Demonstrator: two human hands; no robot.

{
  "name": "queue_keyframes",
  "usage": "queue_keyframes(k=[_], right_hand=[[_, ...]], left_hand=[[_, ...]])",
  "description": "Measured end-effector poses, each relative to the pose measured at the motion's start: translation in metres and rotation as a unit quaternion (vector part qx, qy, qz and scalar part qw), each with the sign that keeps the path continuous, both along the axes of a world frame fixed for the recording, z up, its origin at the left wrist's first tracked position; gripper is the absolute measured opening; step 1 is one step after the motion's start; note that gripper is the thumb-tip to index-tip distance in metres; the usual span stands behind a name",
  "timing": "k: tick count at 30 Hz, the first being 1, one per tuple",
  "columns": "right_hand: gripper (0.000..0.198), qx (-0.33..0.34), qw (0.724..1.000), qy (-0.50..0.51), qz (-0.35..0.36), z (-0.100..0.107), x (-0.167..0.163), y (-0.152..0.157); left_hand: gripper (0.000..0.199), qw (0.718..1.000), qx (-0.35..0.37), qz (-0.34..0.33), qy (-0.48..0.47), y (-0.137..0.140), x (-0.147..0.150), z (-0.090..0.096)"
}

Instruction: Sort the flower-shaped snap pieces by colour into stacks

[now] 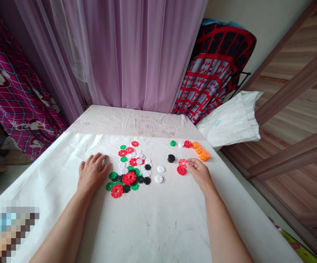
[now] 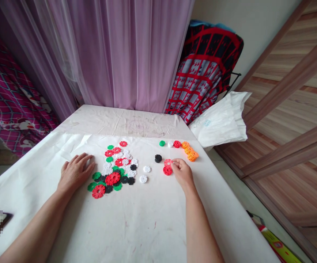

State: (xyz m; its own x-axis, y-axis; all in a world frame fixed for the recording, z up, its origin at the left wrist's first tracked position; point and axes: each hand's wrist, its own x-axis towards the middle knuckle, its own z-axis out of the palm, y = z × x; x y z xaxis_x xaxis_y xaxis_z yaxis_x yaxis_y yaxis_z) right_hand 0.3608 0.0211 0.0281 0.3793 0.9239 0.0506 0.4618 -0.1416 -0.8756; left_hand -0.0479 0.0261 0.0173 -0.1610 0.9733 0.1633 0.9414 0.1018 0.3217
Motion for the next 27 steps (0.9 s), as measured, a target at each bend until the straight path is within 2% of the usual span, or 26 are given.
queue_keyframes(k=[5, 11, 17, 20, 23, 25, 27], right_hand=[[0.034, -0.013, 1.000, 0.005, -0.002, -0.017, 0.009, -0.005], [0.026, -0.019, 0.999, -0.050, -0.012, -0.019, 0.008, -0.003], [0.019, -0.033, 0.990, -0.128, -0.050, -0.006, 0.008, -0.005], [0.018, -0.021, 0.986, -0.161, -0.039, 0.006, -0.006, -0.007], [0.017, 0.033, 0.983, -0.178, 0.033, 0.015, -0.044, -0.014], [0.016, 0.064, 0.973, -0.183, 0.122, 0.016, -0.081, -0.021], [0.015, 0.095, 0.945, -0.206, 0.235, 0.015, -0.120, -0.027]], left_hand=[[0.049, 1.000, -0.003, 0.000, 0.000, 0.000, -0.001, 0.000], [0.048, 1.000, -0.001, 0.000, 0.001, 0.002, -0.002, 0.000], [0.053, 1.000, -0.027, 0.001, 0.005, 0.001, -0.001, 0.004], [0.053, 0.999, -0.032, -0.002, 0.009, 0.001, 0.000, 0.004], [0.052, 1.000, -0.024, -0.002, 0.007, 0.000, 0.000, 0.002], [0.052, 1.000, -0.019, -0.002, 0.004, 0.000, 0.000, 0.002], [0.052, 1.000, -0.018, -0.004, 0.005, -0.001, 0.000, 0.002]])
